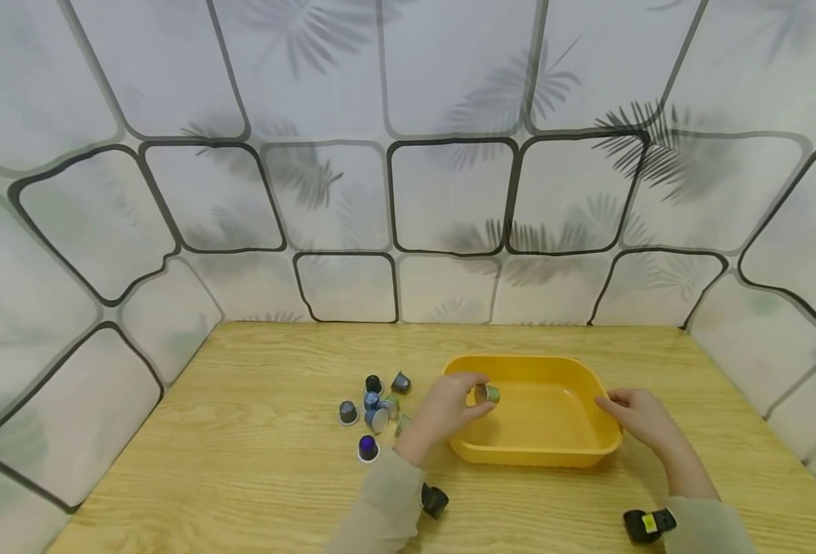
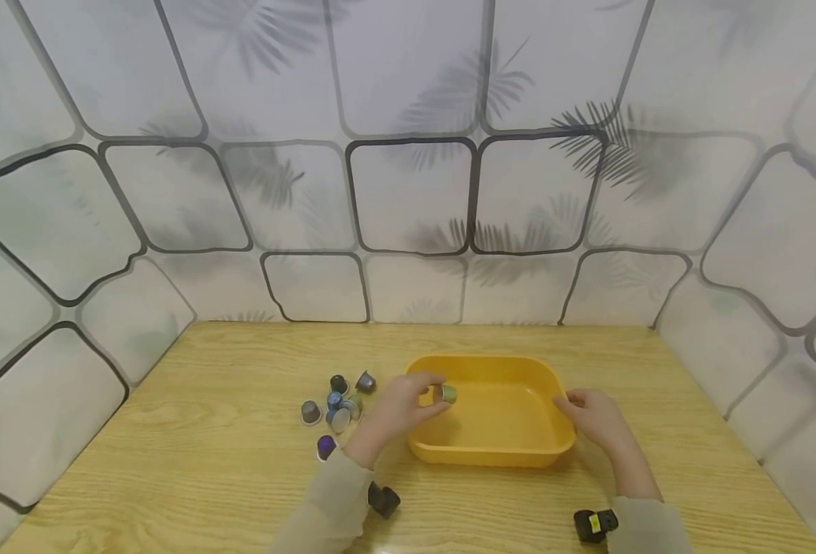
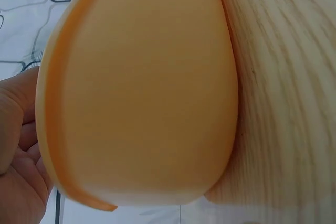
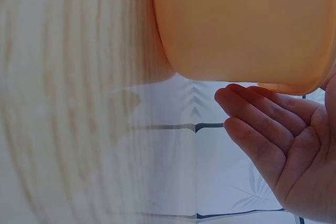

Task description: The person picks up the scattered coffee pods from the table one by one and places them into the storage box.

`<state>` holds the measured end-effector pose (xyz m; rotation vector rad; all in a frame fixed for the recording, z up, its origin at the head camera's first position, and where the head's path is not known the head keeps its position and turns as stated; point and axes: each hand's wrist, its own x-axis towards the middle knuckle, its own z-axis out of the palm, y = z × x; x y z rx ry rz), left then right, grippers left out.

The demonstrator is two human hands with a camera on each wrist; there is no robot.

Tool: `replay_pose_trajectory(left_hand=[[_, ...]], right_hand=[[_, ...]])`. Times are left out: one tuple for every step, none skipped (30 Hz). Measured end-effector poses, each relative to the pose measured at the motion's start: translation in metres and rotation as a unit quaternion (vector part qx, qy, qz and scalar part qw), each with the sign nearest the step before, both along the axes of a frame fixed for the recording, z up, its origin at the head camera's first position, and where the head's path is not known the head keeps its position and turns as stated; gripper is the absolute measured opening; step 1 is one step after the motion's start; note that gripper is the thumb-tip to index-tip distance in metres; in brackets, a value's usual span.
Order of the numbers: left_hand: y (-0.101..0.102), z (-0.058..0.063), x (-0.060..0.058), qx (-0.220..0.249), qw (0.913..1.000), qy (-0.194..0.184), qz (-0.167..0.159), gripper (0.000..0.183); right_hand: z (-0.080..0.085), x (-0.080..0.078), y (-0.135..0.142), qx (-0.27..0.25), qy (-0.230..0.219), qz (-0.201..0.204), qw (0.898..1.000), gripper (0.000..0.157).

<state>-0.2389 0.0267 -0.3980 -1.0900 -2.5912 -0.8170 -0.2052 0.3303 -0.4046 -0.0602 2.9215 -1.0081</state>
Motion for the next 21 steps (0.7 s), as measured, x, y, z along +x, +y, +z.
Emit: replay_pose_trajectory(left_hand=[[0.002,0.0,0.0,-0.001,1.0,0.002,-0.001,0.031],[0.003,0.001,0.0,-0.002,1.0,0.002,-0.002,0.031],[0.004,0.001,0.0,-0.002,1.0,0.002,-0.004,0.031],[0.006,0.002,-0.001,-0.004,1.0,0.002,-0.006,0.031],[0.007,0.003,-0.001,-0.008,0.9999,0.004,-0.007,0.031],[0.009,0.003,-0.001,-0.011,0.9999,0.006,-0.008,0.031],[0.01,0.004,-0.001,-0.015,0.9998,0.01,-0.009,0.031],[0.012,0.005,-0.002,-0.017,0.9997,0.013,-0.011,0.03],[0.013,0.006,-0.002,-0.018,0.9996,0.016,-0.013,0.029],[0.015,0.007,-0.002,-0.02,0.9995,0.019,-0.014,0.029],[0.017,0.007,-0.002,-0.02,0.9995,0.019,-0.016,0.028],[0.018,0.008,-0.003,-0.019,0.9995,0.019,-0.017,0.028],[0.02,0.009,-0.002,-0.019,0.9995,0.019,-0.019,0.028],[0.022,0.009,-0.002,-0.017,0.9995,0.017,-0.022,0.028],[0.024,0.01,-0.002,-0.017,0.9994,0.017,-0.023,0.028],[0.027,0.01,-0.002,-0.018,0.9994,0.017,-0.024,0.028],[0.029,0.01,-0.002,-0.022,0.9993,0.018,-0.023,0.029],[0.031,0.01,-0.001,-0.025,0.9992,0.019,-0.022,0.029],[0.033,0.01,-0.001,-0.029,0.9992,0.019,-0.021,0.03],[0.035,0.011,0.0,-0.034,0.9991,0.019,-0.018,0.03],[0.038,0.01,0.0,-0.037,0.999,0.02,-0.015,0.03]], right_hand=[[0.0,0.0,0.0,0.0,0.0,-0.001,1.0,0.05],[0.0,0.0,0.0,0.0,0.0,-0.002,1.0,0.05],[0.0,0.0,0.0,0.0,0.002,-0.002,1.0,0.05],[-0.001,0.0,0.0,0.0,0.003,-0.001,1.0,0.05],[0.0,0.001,0.0,0.001,0.004,-0.001,1.0,0.05],[-0.001,0.001,0.001,0.002,0.005,-0.002,1.0,0.05],[-0.001,0.001,0.0,0.001,0.006,-0.003,1.0,0.05],[-0.001,0.001,0.0,0.001,0.007,-0.001,1.0,0.05],[-0.001,0.001,0.0,0.001,0.007,-0.002,1.0,0.05],[-0.001,0.001,0.0,0.001,0.007,-0.002,1.0,0.05],[0.0,0.001,0.0,0.0,0.008,-0.003,1.0,0.05],[-0.001,0.001,0.0,-0.001,0.007,-0.003,1.0,0.05],[0.0,0.001,0.0,-0.002,0.008,-0.001,1.0,0.05],[-0.001,0.001,0.001,-0.002,0.008,0.0,1.0,0.05],[-0.001,0.001,0.001,-0.002,0.009,-0.001,1.0,0.05],[-0.001,0.0,0.001,-0.001,0.01,0.0,1.0,0.049],[-0.002,0.0,0.001,-0.002,0.009,0.0,1.0,0.049],[-0.002,0.0,0.002,-0.002,0.009,0.0,1.0,0.048],[-0.003,0.0,0.002,-0.002,0.01,0.0,1.0,0.047],[-0.003,0.0,0.002,-0.002,0.01,0.0,1.0,0.047],[-0.003,-0.001,0.002,-0.004,0.01,0.001,1.0,0.046]])
